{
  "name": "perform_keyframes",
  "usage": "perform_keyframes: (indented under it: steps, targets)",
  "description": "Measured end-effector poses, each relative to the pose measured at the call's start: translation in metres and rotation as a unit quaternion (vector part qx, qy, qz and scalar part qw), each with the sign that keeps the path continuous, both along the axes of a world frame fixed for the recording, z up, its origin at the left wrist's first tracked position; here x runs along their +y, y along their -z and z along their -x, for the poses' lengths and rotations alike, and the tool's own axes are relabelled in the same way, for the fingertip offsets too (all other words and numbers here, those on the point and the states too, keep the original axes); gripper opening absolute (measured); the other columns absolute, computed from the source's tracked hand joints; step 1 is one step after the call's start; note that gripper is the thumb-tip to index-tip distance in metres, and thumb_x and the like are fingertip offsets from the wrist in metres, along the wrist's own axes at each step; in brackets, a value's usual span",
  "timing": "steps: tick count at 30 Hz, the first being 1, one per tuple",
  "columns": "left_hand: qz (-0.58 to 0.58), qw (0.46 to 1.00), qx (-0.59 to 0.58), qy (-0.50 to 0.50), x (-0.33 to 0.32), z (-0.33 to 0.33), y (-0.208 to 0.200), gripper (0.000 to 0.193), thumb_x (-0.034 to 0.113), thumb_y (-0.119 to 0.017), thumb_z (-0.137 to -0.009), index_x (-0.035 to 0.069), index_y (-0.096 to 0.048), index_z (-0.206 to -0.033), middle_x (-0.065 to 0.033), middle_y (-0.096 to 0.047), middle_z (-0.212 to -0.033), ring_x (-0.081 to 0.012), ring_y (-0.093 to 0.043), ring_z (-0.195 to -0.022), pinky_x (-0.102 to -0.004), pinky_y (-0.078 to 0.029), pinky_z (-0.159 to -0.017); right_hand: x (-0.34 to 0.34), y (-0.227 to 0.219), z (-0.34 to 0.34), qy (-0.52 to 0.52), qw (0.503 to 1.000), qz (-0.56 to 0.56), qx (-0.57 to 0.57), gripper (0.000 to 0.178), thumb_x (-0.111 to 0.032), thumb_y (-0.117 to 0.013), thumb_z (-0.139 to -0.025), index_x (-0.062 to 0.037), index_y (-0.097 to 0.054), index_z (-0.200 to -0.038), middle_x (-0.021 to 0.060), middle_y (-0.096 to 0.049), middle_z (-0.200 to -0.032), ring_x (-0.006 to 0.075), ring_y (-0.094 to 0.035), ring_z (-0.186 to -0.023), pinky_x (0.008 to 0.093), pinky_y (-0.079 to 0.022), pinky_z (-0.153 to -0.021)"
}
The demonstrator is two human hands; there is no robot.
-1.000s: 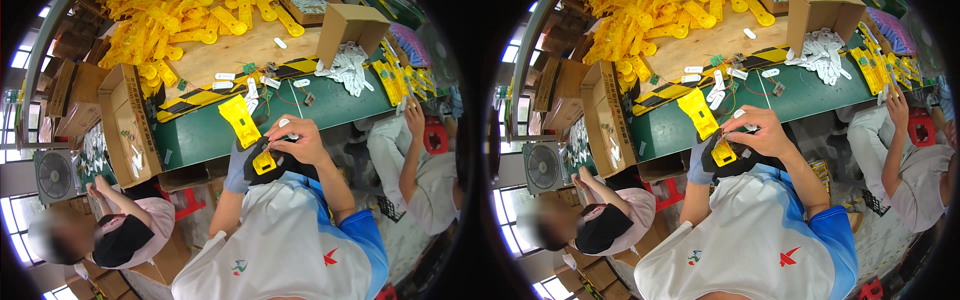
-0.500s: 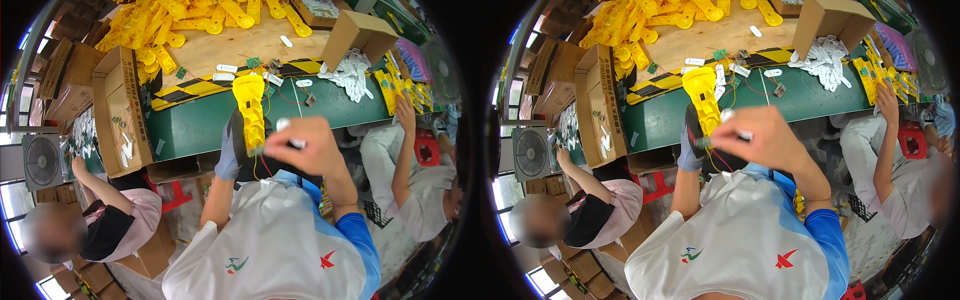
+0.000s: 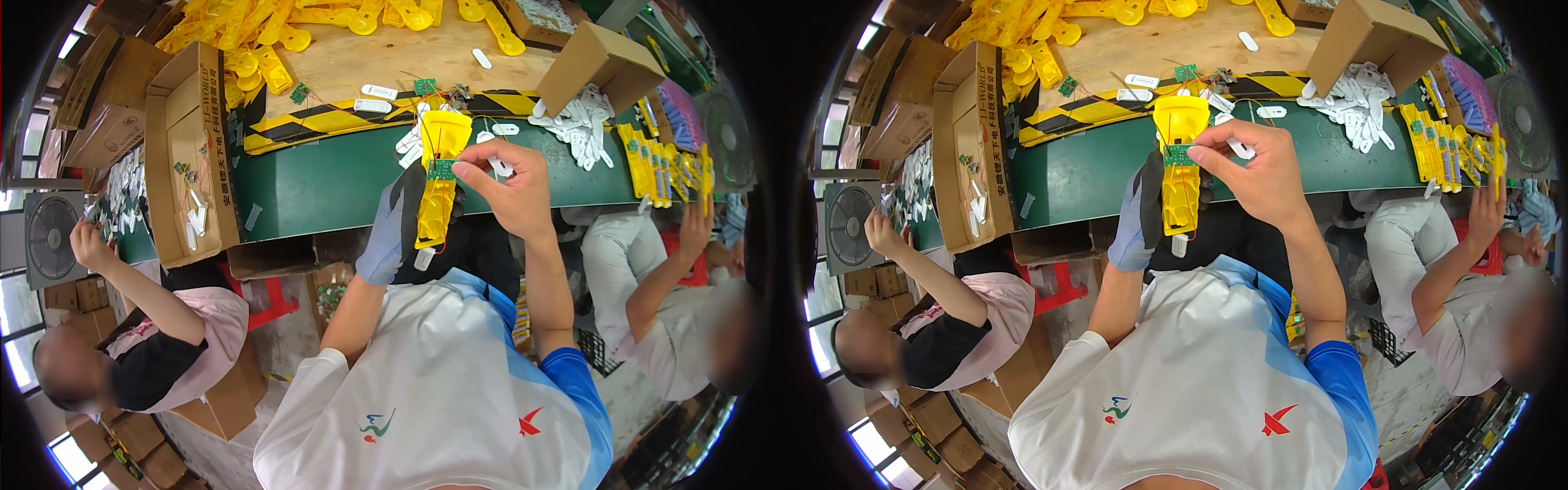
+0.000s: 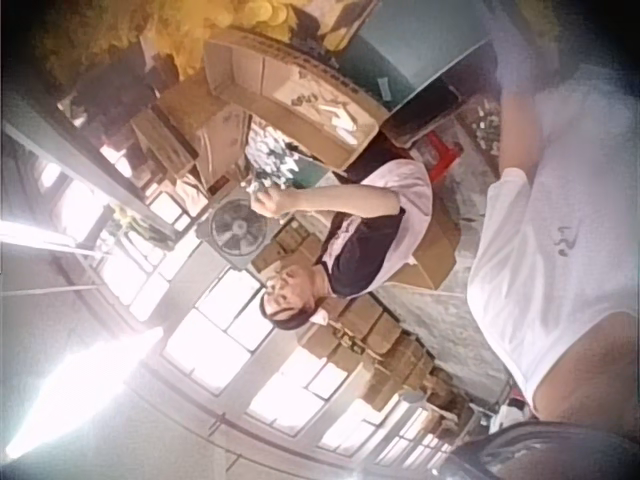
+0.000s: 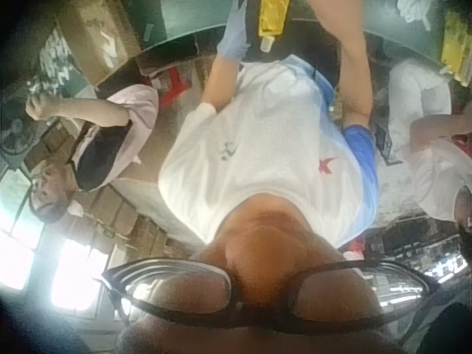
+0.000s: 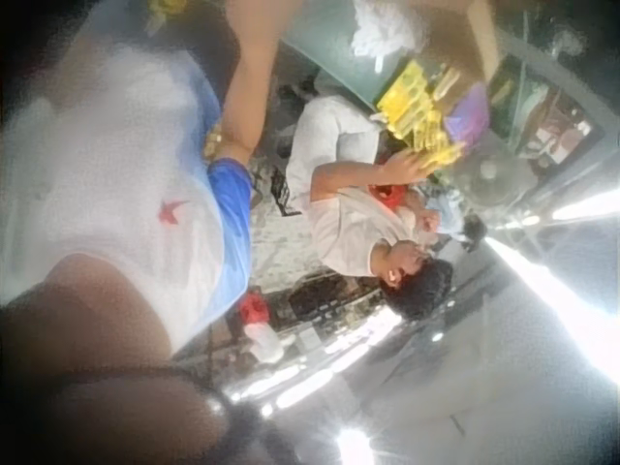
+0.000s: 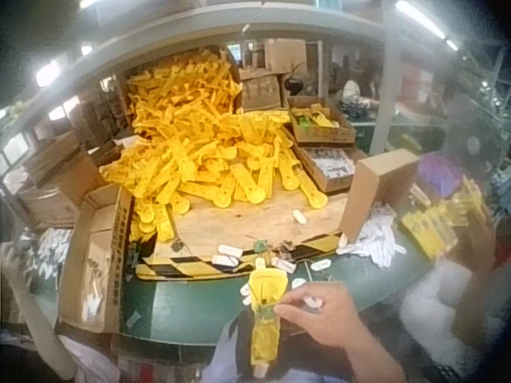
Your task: Assembling components of yellow plastic flashlights on an assembly line.
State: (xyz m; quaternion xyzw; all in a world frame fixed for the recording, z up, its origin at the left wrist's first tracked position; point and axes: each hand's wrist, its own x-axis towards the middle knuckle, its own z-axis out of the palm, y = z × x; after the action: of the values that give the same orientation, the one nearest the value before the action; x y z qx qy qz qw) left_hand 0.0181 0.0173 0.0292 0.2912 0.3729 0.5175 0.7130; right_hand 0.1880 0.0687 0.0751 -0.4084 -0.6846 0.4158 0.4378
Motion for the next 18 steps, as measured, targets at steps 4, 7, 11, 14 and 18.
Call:
perform_keyframes:
  steps: [4,7,11,14,18]
  targets:
    - [0.002,0.999,0.041,0.009,0.001,-0.003,0.001,0.054,0.050,-0.036,-0.103,0.003,-0.053,-0.121,-0.0118,-0.067,-0.096,-0.0210,-0.069,-0.078,-0.0326,-0.057,-0.069,0.000,0.002,-0.003,0.005,1.000,0.013,0.009,0.011,-0.006,-0.076,-0.082,0.0011,-0.070,-0.086,0.0025,-0.067,-0.077,0.0075,-0.053,-0.069,0.0225,-0.043,-0.065]
    - [-0.011,1.000,0.008,0.013,0.001,-0.001,0.006,0.045,0.041,-0.047,-0.102,0.001,-0.051,-0.124,-0.0113,-0.066,-0.098,-0.0188,-0.068,-0.078,-0.0301,-0.056,-0.068,0.000,0.005,-0.006,0.007,0.999,0.034,0.012,0.011,-0.007,-0.076,-0.082,0.0009,-0.070,-0.086,0.0025,-0.066,-0.077,0.0072,-0.054,-0.070,0.0223,-0.043,-0.065]
    - [-0.020,0.999,0.024,-0.016,0.002,-0.005,0.008,0.041,0.037,-0.047,-0.102,0.002,-0.052,-0.123,-0.0107,-0.066,-0.096,-0.0182,-0.067,-0.075,-0.0297,-0.056,-0.065,-0.002,0.009,-0.003,0.023,0.998,0.048,0.017,0.012,-0.007,-0.077,-0.081,0.0005,-0.070,-0.087,0.0027,-0.067,-0.079,0.0070,-0.055,-0.071,0.0226,-0.044,-0.066]
    - [-0.010,0.996,0.088,-0.007,0.001,-0.008,-0.001,0.037,0.032,-0.048,-0.102,0.002,-0.052,-0.124,-0.0098,-0.065,-0.093,-0.0170,-0.067,-0.072,-0.0291,-0.055,-0.063,-0.003,0.016,0.002,0.032,0.998,0.048,0.017,0.012,-0.009,-0.076,-0.083,0.0007,-0.070,-0.086,0.0021,-0.068,-0.077,0.0056,-0.057,-0.069,0.0216,-0.047,-0.066]
    - [-0.020,0.997,0.071,-0.034,-0.001,-0.011,0.000,0.035,0.029,-0.049,-0.102,0.002,-0.051,-0.123,-0.0087,-0.064,-0.089,-0.0161,-0.066,-0.069,-0.0279,-0.054,-0.060,-0.004,0.027,0.005,0.051,0.995,0.068,0.046,0.013,-0.009,-0.077,-0.082,0.0002,-0.068,-0.084,0.0005,-0.065,-0.078,0.0050,-0.056,-0.070,0.0211,-0.047,-0.067]
